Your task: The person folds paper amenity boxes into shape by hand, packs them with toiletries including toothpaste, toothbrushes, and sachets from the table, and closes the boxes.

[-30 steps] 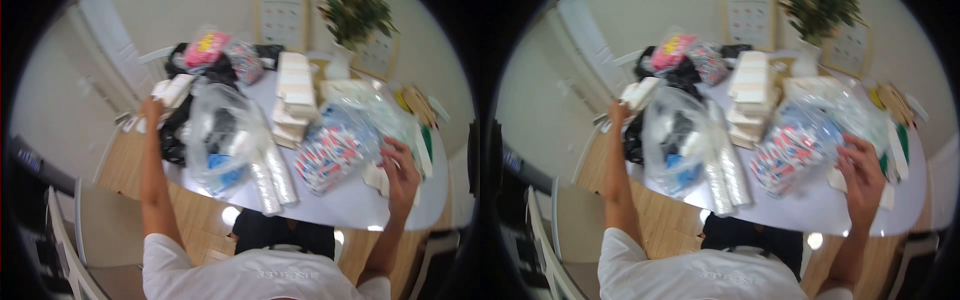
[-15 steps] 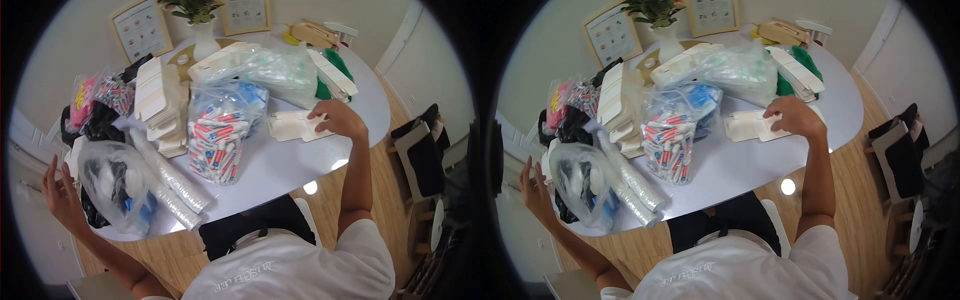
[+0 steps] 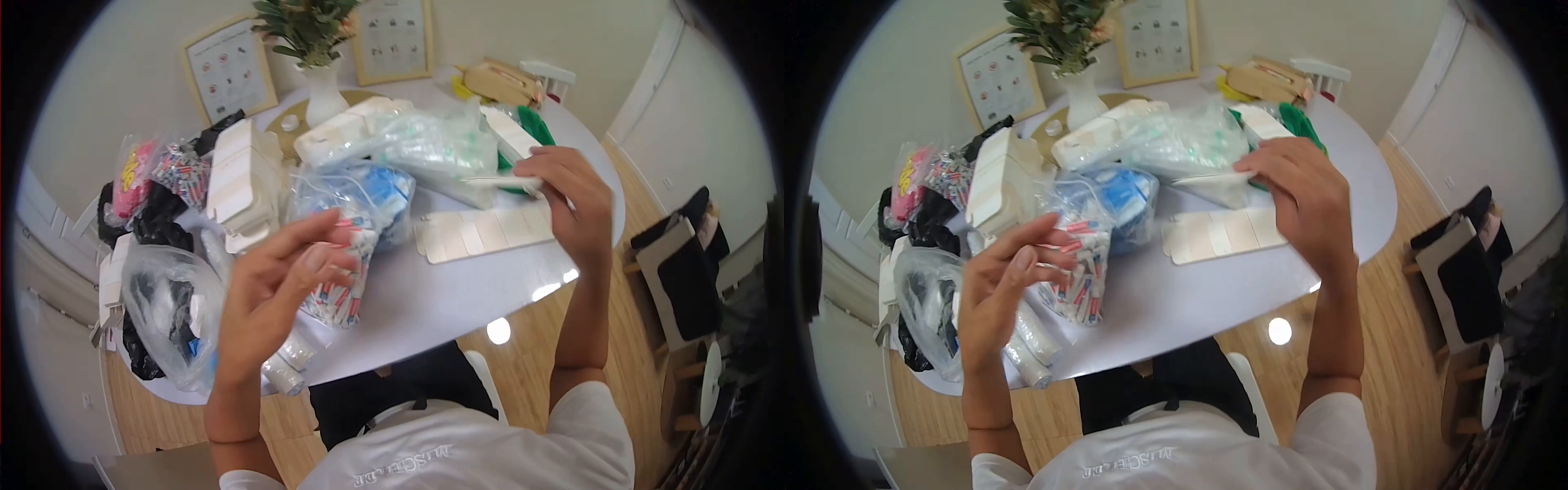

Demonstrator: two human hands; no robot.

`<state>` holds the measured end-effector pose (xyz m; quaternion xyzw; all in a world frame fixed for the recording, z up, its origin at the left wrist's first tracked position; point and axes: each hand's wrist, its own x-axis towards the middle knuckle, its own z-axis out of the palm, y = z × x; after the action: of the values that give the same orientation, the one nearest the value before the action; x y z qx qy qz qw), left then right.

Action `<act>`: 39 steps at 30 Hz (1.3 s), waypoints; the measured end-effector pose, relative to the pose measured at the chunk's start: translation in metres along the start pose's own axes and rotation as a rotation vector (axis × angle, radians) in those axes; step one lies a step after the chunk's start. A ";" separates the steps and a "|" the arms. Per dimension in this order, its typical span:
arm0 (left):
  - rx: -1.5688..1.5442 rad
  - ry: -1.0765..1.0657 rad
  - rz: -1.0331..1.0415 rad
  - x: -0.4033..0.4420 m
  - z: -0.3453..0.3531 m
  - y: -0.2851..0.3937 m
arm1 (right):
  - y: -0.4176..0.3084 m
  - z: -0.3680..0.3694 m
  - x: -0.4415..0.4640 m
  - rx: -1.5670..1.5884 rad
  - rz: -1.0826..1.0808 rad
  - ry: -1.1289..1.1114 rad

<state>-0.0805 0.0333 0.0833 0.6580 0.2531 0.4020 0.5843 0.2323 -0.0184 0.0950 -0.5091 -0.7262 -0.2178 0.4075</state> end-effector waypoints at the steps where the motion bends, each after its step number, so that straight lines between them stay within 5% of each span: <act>1: 0.016 0.022 0.018 0.005 0.004 0.005 | -0.025 -0.003 0.015 0.011 -0.157 0.157; 3: -0.489 -0.090 -0.148 0.016 0.010 0.019 | -0.063 0.001 0.026 0.120 -0.314 0.204; 7: -0.621 -0.020 0.115 0.042 -0.014 0.032 | -0.091 0.049 0.060 0.376 -0.547 0.134; 9: -0.515 0.191 0.301 0.052 -0.037 0.031 | -0.101 0.084 0.073 0.985 -0.033 0.128; 10: -0.492 0.211 0.330 0.054 -0.047 0.030 | -0.105 0.094 0.080 1.010 -0.066 0.133; 12: -0.505 0.395 0.502 0.058 -0.062 0.029 | -0.110 0.111 0.093 1.586 0.387 -0.053; 17: -0.546 0.485 0.645 0.061 -0.068 0.029 | -0.120 0.138 0.104 1.536 0.410 -0.192; 20: -0.487 0.360 0.470 0.057 -0.066 0.042 | -0.117 0.139 0.106 1.724 0.475 -0.346; 26: -0.802 0.310 0.501 0.069 -0.068 0.032 | -0.136 0.151 0.102 1.847 0.687 -0.374; 33: -0.913 0.382 0.430 0.074 -0.052 0.027 | -0.141 0.169 0.096 1.658 0.457 -0.105; 35: -0.895 0.399 0.419 0.073 -0.052 0.026 | -0.141 0.162 0.097 0.821 0.145 0.154; 39: -0.797 0.486 0.368 0.074 -0.049 0.019 | -0.140 0.157 0.096 0.264 -0.224 0.353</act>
<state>-0.0829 0.1164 0.1184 0.3046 0.0884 0.7056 0.6337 0.0315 0.0961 0.0969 -0.3216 -0.7178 -0.2504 0.5645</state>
